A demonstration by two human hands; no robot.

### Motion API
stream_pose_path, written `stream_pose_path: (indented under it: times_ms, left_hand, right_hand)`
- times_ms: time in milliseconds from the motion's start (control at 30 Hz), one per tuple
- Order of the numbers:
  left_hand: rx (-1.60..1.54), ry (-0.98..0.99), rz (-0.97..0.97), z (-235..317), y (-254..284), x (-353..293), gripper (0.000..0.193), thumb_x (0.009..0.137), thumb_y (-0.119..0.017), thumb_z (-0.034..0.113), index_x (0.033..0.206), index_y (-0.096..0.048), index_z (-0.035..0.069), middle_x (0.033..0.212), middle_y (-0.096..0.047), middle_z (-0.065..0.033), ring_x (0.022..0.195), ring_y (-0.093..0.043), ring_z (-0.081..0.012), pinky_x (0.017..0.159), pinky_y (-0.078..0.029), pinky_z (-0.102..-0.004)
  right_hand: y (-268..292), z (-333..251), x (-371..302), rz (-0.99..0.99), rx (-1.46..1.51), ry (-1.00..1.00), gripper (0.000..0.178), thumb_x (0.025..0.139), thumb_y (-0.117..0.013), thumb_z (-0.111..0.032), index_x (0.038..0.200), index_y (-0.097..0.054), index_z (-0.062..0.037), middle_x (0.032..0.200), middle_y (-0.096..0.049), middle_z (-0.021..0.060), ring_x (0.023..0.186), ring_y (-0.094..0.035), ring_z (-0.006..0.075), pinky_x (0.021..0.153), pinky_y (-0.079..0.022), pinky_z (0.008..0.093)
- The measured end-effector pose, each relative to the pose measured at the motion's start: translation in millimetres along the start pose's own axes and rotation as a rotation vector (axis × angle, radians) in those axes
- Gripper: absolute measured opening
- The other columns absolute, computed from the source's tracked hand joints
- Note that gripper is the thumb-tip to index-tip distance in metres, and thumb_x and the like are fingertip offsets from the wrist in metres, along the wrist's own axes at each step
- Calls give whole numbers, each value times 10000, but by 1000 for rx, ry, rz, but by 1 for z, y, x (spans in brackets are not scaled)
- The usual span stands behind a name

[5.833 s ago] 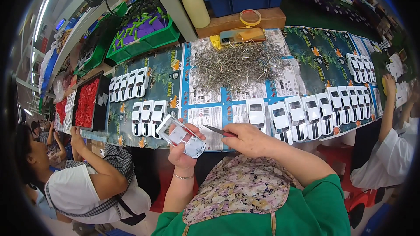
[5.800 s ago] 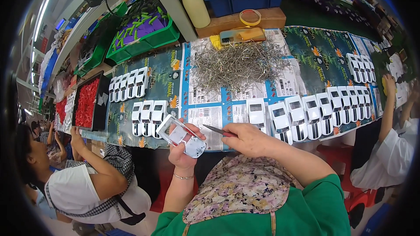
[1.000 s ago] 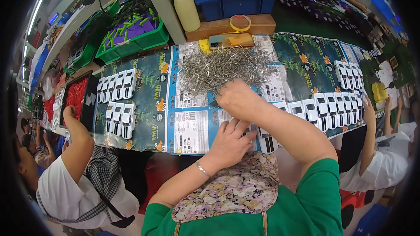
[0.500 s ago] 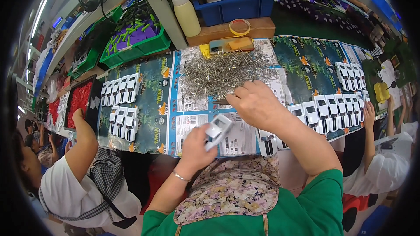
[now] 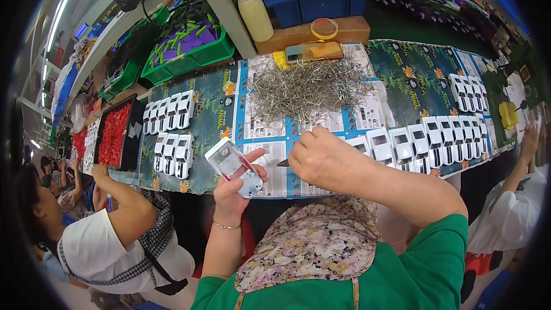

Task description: The person assembles and inspects toy car bodies by hand, using pliers to manipulate components on a factory assembly line.

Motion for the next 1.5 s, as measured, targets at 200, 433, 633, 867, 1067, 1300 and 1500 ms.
stream_pose_path:
  times_ms: [200, 433, 633, 867, 1067, 1300, 1500]
  left_hand:
    - [30, -40, 11, -15, 4, 0, 541, 688, -646, 132, 1189, -492, 0, 1261, -530, -227, 881, -626, -258, 794, -506, -379]
    - [189, 7, 59, -14, -13, 0, 629, 646, -619, 99, 1242, -475, -44, 1227, -547, -246, 893, -616, -248, 807, -507, -367]
    - [380, 29, 63, -18, -18, 3, 599, 626, -606, 84, 1205, -489, -18, 1094, -589, -194, 874, -597, -232, 810, -488, -366]
    - [-157, -207, 58, -19, 3, -1, 460, 679, -586, 186, 1102, -546, 10, 977, -581, -162, 801, -575, -264, 764, -473, -429]
    - [-363, -181, 187, -17, 0, -9, 435, 663, -580, 168, 1071, -551, 21, 955, -565, -128, 803, -514, -230, 790, -426, -377]
    - [-423, -171, 220, -25, -6, -11, 383, 715, -541, 141, 1077, -574, 20, 957, -590, -160, 826, -552, -266, 783, -450, -439]
    - [-429, -139, 180, -28, -13, -14, 390, 729, -539, 149, 1088, -578, 3, 981, -605, -176, 818, -569, -275, 786, -461, -449]
  right_hand:
    - [-2, -6, 1, -1, 26, 17, 63, 708, -603, -153, 711, -588, -92, 705, -548, 11, 713, -552, 165, 623, -408, 297]
    - [-10, -7, -2, -47, -22, 26, 78, 707, -609, -167, 710, -611, -89, 699, -553, 5, 716, -549, 159, 620, -400, 288]
    - [-13, -9, 2, -72, -39, 40, 81, 699, -609, -167, 717, -617, -89, 702, -564, 4, 725, -552, 159, 633, -406, 285]
    - [-30, -19, -13, -90, 701, -419, 203, 824, -587, -166, 951, -583, -8, 818, -612, 149, 836, -600, 322, 745, -474, 413]
    - [-52, -50, -22, -123, 1199, -621, 315, 881, -538, -215, 1098, -549, 13, 959, -599, 229, 950, -569, 400, 826, -453, 469]
    - [-57, -56, -19, 8, 1199, -639, 308, 876, -550, -214, 1090, -557, 9, 953, -599, 215, 919, -574, 390, 810, -460, 451]
    - [-59, -54, -22, 102, 1194, -728, 229, 854, -596, -190, 1020, -621, -33, 844, -629, 171, 803, -604, 370, 702, -486, 424]
Point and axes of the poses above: each hand's wrist, its own x-axis towards the middle knuckle, its own y-axis out of the back of the hand, z = x × y, the point moved 2 cm from there along x, towards the middle knuckle
